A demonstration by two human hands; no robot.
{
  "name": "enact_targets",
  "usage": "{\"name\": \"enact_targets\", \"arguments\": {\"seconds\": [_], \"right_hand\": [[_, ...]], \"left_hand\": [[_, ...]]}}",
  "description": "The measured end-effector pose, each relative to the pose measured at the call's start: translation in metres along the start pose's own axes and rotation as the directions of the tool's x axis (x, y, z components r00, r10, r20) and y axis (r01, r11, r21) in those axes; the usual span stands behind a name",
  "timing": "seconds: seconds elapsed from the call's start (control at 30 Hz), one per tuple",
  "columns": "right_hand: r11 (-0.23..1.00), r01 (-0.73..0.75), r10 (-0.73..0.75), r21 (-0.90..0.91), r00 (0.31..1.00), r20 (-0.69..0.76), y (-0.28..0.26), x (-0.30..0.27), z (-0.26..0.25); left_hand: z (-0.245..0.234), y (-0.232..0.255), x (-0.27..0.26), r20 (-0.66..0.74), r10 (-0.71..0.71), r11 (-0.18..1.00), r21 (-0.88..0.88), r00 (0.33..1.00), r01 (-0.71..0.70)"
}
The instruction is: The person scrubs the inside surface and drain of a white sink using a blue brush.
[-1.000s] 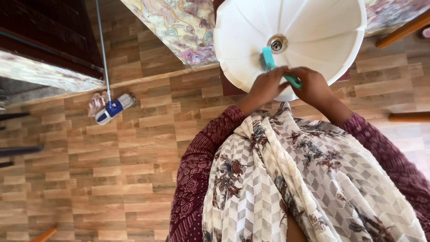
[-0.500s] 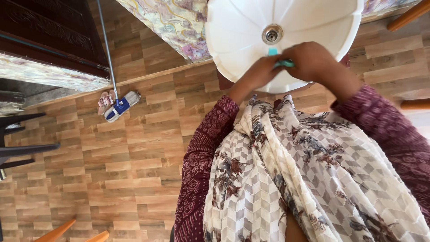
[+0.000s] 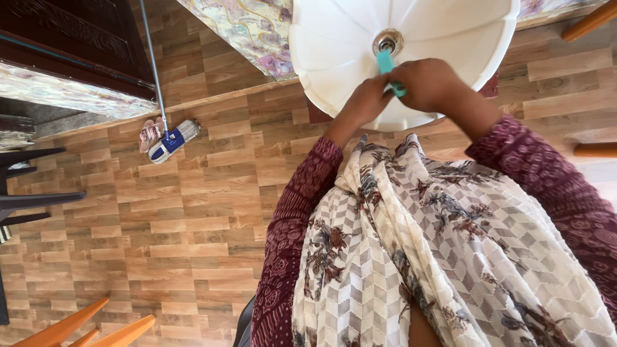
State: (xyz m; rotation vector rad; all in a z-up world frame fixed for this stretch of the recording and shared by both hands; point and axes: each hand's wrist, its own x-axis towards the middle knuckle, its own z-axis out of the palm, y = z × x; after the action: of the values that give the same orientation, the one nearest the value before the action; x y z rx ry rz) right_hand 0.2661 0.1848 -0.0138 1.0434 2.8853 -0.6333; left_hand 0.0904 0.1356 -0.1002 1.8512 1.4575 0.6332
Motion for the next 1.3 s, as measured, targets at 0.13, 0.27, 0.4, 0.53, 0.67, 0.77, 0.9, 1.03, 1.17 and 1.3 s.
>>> {"name": "enact_targets", "arguments": {"seconds": [0.13,0.27,0.4,0.53,0.67,0.77,0.9,1.03,1.17,1.3], "right_hand": [[0.996,0.04,-0.044,-0.076,0.998,-0.055,0.002,-0.002,0.002],[0.999,-0.011,0.007,0.045,0.996,0.093,0.003,-0.04,-0.04],[0.999,-0.037,0.037,-0.004,0.996,0.079,-0.001,-0.016,-0.023],[0.997,-0.049,0.043,-0.054,0.994,-0.1,-0.004,0.005,0.001],[0.982,-0.175,0.178,-0.065,0.983,0.039,-0.011,-0.023,-0.019],[0.973,-0.221,0.225,-0.065,0.973,0.061,-0.022,-0.056,-0.03],[0.971,-0.236,0.237,-0.023,0.971,0.019,-0.024,-0.018,-0.013],[0.938,-0.346,0.348,-0.031,0.937,0.044,-0.025,-0.006,-0.012],[0.946,-0.319,0.322,-0.059,0.946,0.047,-0.044,-0.047,-0.036],[0.916,-0.337,0.354,-0.215,0.934,0.043,-0.049,-0.053,-0.029]], "left_hand": [[-0.003,0.003,-0.001,-0.106,0.089,0.993,0.085,0.99,-0.08],[-0.013,0.041,-0.025,0.127,-0.002,0.985,0.173,0.992,-0.02],[-0.01,0.019,-0.01,0.049,0.068,0.99,0.12,0.996,-0.074],[-0.005,-0.008,0.01,-0.137,0.152,0.988,-0.002,0.979,-0.154],[0.0,0.011,0.004,0.095,0.108,0.994,0.023,0.99,-0.111],[0.005,0.015,-0.013,0.155,0.208,0.978,-0.031,0.966,-0.205],[0.008,-0.01,0.016,0.185,0.202,0.973,-0.152,0.962,-0.175],[0.002,-0.015,0.021,0.076,0.134,0.991,-0.026,0.988,-0.133],[-0.004,0.014,-0.001,0.252,0.226,0.973,-0.113,0.941,-0.203],[0.009,0.001,-0.005,0.213,0.29,0.94,-0.248,0.933,-0.236]]}}
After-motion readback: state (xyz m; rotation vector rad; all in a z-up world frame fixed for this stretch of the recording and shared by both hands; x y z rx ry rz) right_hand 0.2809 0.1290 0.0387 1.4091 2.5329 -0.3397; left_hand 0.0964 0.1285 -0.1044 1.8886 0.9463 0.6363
